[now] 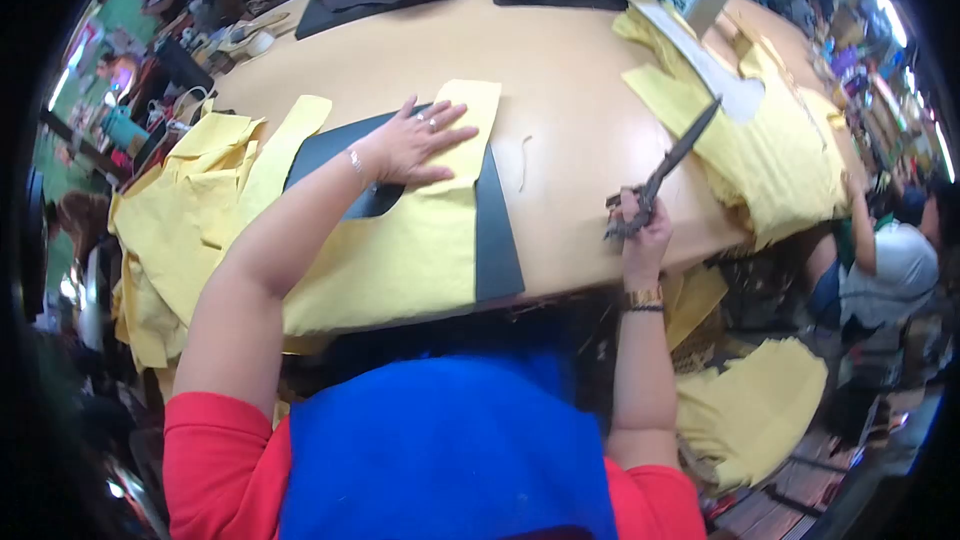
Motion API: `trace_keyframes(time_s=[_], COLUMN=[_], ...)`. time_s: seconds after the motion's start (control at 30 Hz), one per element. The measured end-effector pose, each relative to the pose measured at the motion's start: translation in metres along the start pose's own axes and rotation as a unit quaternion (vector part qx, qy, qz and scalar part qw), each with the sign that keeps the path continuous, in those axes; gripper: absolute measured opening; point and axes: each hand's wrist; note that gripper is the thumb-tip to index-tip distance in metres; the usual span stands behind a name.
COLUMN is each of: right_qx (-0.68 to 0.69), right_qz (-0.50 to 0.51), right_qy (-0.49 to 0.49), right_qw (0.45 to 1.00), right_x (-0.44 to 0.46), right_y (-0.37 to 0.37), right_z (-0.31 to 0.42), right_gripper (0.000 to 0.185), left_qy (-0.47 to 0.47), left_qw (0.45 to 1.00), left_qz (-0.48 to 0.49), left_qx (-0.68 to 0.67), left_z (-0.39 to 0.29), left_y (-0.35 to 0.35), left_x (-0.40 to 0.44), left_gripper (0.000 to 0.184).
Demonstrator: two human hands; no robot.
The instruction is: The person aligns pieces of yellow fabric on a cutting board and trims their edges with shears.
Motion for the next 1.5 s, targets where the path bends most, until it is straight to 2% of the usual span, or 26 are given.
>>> trace_keyframes(time_s=[0.07,0.17,0.27,0.33,0.4,0.5,0.6,0.7,0.8,0.87,0.9,0.97,1.0,1.07,1.17,1.23,1.33,1.5], right_qx=[-0.004,0.01,0.008,0.018,0.027,0.037,0.03,0.006,-0.014,-0.034,-0.024,-0.038,-0.031,-0.014,-0.041,-0.038,-0.005,-0.004], right_qz=[-0.002,-0.008,0.016,0.027,0.028,0.041,0.042,0.04,0.029,0.005,0.005,-0.028,-0.026,-0.021,-0.012,-0.008,0.004,0.005], right_qy=[-0.009,0.001,-0.003,0.002,0.014,0.033,0.025,0.017,0.007,-0.01,-0.007,-0.031,-0.026,-0.015,0.003,-0.008,-0.003,-0.006], right_qw=[1.0,1.0,1.0,0.999,0.999,0.998,0.998,0.999,0.999,0.999,1.0,0.998,0.999,1.0,0.999,0.999,1.0,1.0], right_x=[0.004,0.009,0.009,0.01,0.01,0.01,0.008,0.008,0.008,0.007,0.006,0.006,0.006,0.006,0.007,0.009,0.006,0.006], right_y=[0.002,-0.005,-0.004,-0.007,-0.003,-0.005,-0.001,-0.002,-0.003,-0.001,0.002,0.007,0.006,0.007,0.003,0.004,0.011,0.009], right_z=[0.004,-0.004,-0.002,-0.004,-0.001,-0.002,-0.001,-0.001,-0.003,0.0,0.002,0.004,0.004,0.004,0.002,0.0,0.006,0.006], right_gripper=[0.023,0.025,0.026,0.028,0.029,0.029,0.03,0.031,0.031,0.029,0.028,0.021,0.022,0.022,0.026,0.026,0.028,0.025], left_qy=[-0.092,-0.188,-0.228,-0.23,-0.289,-0.45,-0.435,-0.325,-0.149,-0.002,0.042,-0.04,-0.135,-0.271,-0.454,-0.483,-0.443,-0.324], left_qw=[0.995,0.971,0.958,0.958,0.943,0.88,0.891,0.929,0.981,0.993,0.997,0.999,0.99,0.941,0.884,0.874,0.895,0.943], left_qz=[-0.015,-0.099,-0.165,-0.131,-0.047,0.003,-0.018,-0.04,-0.051,-0.032,-0.013,0.024,0.014,-0.037,-0.065,0.004,-0.018,0.0], left_qx=[0.045,0.111,-0.055,-0.108,-0.155,-0.152,-0.132,-0.171,-0.115,-0.111,-0.07,0.014,0.026,0.2,0.095,-0.048,-0.055,-0.072], left_z=[0.008,-0.013,-0.085,-0.141,-0.176,-0.18,-0.168,-0.14,-0.093,-0.041,-0.007,0.059,0.081,0.111,0.046,-0.002,-0.037,-0.021], left_y=[-0.016,-0.035,-0.054,-0.043,-0.042,-0.017,-0.011,-0.01,-0.002,-0.003,0.0,-0.005,-0.017,-0.002,-0.001,0.007,0.018,0.007], left_x=[0.019,0.02,-0.034,-0.086,-0.132,-0.179,-0.184,-0.153,-0.113,-0.098,-0.092,-0.095,-0.104,-0.116,-0.11,-0.112,-0.131,-0.204], left_gripper=[0.07,0.068,0.066,0.07,0.075,0.077,0.08,0.083,0.083,0.085,0.085,0.086,0.086,0.084,0.082,0.079,0.079,0.083])
Point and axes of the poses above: each hand's wrist, its own x-axis towards the middle knuckle, its own y-axis out of the palm, z = x × y, and after that the axes turned 4 degrees about y, right-handed
